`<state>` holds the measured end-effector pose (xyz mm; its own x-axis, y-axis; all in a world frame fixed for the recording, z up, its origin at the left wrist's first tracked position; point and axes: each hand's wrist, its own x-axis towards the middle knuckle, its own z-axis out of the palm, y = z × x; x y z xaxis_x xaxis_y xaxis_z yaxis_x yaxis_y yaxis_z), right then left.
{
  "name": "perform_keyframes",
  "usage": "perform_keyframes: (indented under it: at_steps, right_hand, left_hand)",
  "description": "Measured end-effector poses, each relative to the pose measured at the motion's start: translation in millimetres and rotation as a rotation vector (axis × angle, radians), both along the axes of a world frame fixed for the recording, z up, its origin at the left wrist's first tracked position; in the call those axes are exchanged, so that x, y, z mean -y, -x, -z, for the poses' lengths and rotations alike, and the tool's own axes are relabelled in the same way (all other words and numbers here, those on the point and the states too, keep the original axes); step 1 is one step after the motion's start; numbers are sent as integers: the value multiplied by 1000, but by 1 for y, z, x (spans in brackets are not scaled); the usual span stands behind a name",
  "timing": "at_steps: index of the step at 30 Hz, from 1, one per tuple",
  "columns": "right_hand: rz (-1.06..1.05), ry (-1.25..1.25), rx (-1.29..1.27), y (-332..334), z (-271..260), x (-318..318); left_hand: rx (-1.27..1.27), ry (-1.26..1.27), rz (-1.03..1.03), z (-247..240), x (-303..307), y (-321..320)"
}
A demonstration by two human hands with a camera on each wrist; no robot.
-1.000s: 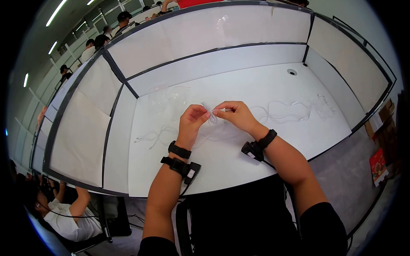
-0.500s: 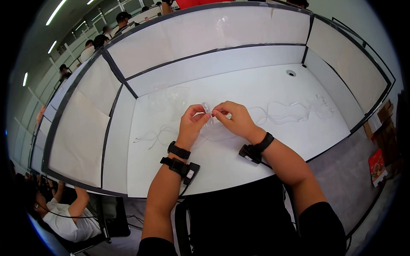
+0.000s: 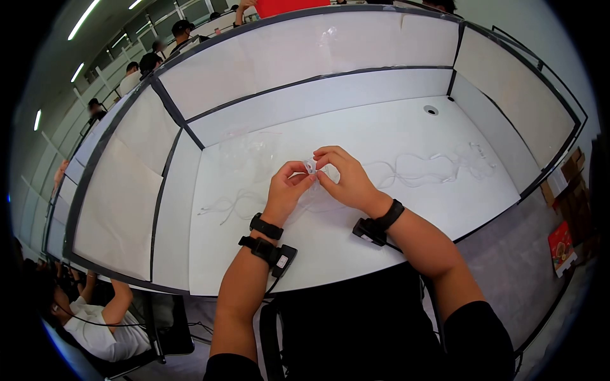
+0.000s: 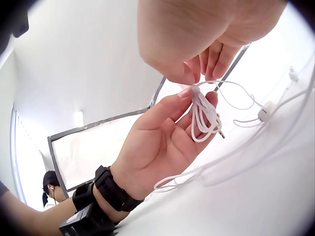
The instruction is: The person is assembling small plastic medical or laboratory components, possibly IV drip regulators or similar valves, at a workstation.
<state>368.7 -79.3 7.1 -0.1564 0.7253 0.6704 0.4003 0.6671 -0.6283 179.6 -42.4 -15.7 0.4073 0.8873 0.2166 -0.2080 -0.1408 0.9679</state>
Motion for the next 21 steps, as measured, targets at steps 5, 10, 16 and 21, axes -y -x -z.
perform_keyframes:
  at_steps: [5, 10, 16, 21]
  right_hand:
    - [-92, 79, -120, -3, 13, -8]
    - [-100, 323, -111, -1, 11, -4]
    - [-58, 320, -74, 4, 16, -4]
    - [-52, 308, -96, 2, 21, -8]
  left_hand:
    - [-24, 17, 62, 0, 5, -3]
    - [-14, 25, 65, 9, -1, -1]
    - [-15, -6, 3, 15, -4, -2]
    - [-24, 9, 0, 8, -1, -2]
